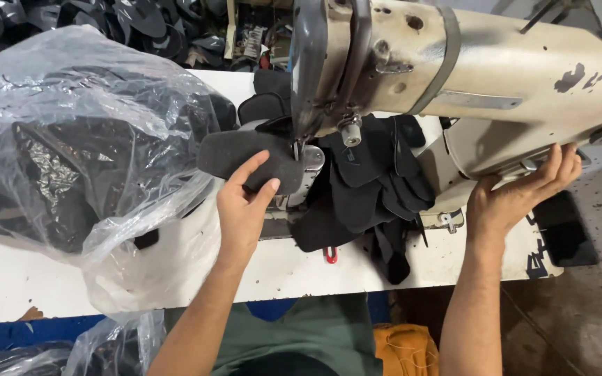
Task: The person stitches black fabric components of a shoe using an industrial sewing machine.
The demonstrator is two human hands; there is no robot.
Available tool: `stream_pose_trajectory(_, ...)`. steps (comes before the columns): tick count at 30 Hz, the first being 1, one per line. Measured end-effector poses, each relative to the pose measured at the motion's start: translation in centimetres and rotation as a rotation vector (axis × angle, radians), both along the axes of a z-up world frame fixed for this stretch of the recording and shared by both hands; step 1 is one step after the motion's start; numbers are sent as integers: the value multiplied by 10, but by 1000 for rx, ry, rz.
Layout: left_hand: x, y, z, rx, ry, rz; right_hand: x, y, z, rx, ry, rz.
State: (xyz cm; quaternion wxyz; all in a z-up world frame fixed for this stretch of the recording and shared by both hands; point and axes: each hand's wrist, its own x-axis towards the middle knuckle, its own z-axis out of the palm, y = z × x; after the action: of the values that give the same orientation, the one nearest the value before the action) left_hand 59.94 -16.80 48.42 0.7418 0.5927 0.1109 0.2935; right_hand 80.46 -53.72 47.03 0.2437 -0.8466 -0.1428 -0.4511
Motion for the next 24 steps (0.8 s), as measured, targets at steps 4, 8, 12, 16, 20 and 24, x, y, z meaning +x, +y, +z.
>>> stream_pose_trajectory(4,13,-3,-1,-25,14,22,-2,5,10,0,-6,17)
stream_pose_trajectory(8,19,-8,-1,-96,-17,36,-1,5,4,-4,-40,26)
stream_pose_trajectory(12,22,-6,-6,-42,-2,64,-7,10,12,-19,-34,6)
stream_pose_trajectory(16,24,-6,-8,-73,-47,48,13,-6,-2,-63,-84,-27)
stream_pose_trajectory(20,16,-5,-15,-105,14,44,4,-3,7,-105,-78,-47)
stream_pose_trajectory(24,-14,-11,-12,-110,34,7,-10,-3,6,-81,4,-11)
